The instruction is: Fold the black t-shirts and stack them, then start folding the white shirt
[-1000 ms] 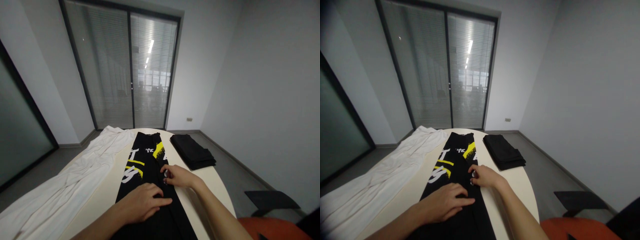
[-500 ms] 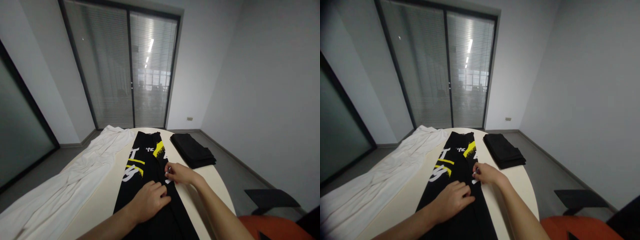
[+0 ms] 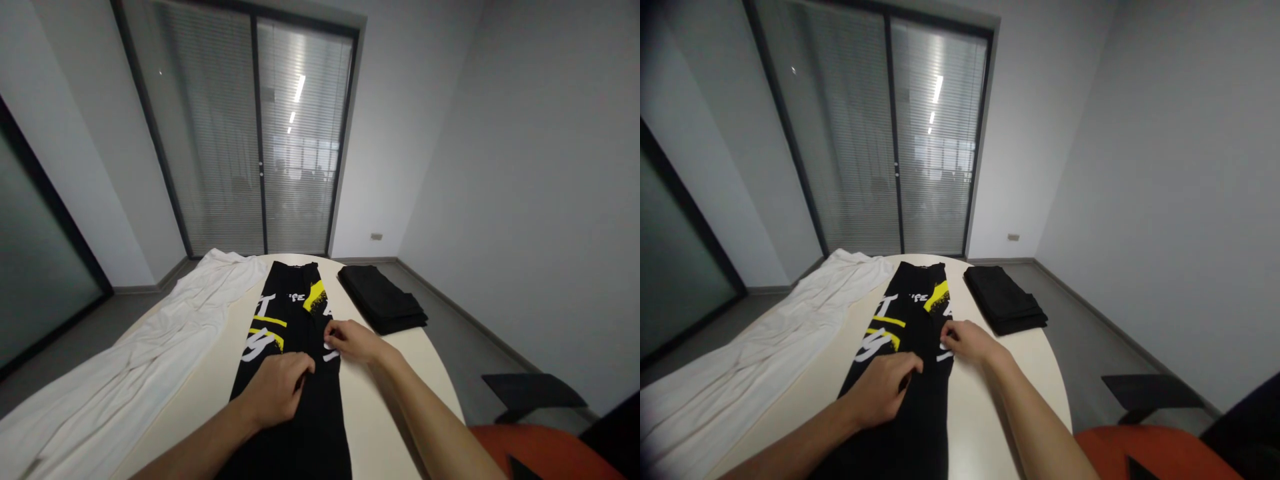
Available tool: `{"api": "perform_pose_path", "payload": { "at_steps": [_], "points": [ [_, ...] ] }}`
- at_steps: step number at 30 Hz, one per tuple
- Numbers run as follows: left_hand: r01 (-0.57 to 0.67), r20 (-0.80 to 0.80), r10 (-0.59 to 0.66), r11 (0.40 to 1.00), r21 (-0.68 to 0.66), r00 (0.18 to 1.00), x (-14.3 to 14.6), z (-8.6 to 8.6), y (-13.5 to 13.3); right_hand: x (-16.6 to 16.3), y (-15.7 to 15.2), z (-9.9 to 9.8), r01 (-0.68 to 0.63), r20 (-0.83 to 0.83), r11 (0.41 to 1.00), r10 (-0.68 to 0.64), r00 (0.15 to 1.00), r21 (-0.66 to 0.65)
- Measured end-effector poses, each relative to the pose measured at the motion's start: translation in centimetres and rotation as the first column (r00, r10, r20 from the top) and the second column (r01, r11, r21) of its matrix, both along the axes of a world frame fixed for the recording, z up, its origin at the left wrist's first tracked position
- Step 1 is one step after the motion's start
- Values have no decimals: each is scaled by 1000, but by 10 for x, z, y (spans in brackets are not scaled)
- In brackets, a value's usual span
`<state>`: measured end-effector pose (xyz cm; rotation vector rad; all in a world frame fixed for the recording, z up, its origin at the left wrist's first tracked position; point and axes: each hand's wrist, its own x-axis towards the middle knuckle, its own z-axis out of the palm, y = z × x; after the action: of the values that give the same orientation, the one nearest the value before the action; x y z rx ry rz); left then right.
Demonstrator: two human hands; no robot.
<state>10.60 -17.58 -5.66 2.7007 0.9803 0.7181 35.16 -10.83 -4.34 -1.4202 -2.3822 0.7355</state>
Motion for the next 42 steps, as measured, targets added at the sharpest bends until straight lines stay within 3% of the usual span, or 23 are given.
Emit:
{"api": "perform_pose_path", "payload": {
  "at_steps": [5, 12, 18, 20, 24, 27, 32, 38, 42],
  "points": [
    [165, -147, -159, 986, 30, 976, -4, 3, 2, -4, -2, 3, 26, 45, 995, -30, 999, 93],
    [296, -74, -297, 955, -23, 952, 2, 0, -2, -27, -1, -6, -12, 123, 950, -28, 992, 313],
    [350, -159, -330, 928, 127, 931, 0, 0, -3, -36, 1, -10, -24, 227, 946, -53, 973, 325],
    [368, -169, -341, 913, 175, 925, 1, 3, -4, -38, 1, -8, 19, 173, 937, -84, 981, 349],
    [389, -186, -348, 877, 281, 919, 2, 11, -9, -46, 2, -9, 129, -89, 895, -100, 991, 428],
    [398, -258, -327, 864, 308, 909, 1, 12, -11, -50, 4, -14, 43, -132, 908, 14, 991, 417],
    [454, -336, -383, 875, 166, 860, -8, 8, -8, -47, 5, -23, -104, -57, 917, 137, 989, 385],
    [419, -108, -423, 906, -58, 899, -8, 14, -15, -41, 3, -24, -153, -72, 932, 186, 980, 328],
    [475, -14, -479, 873, -107, 878, -2, 11, -21, -40, 3, -25, -162, -72, 933, 195, 978, 321]
  ]
}}
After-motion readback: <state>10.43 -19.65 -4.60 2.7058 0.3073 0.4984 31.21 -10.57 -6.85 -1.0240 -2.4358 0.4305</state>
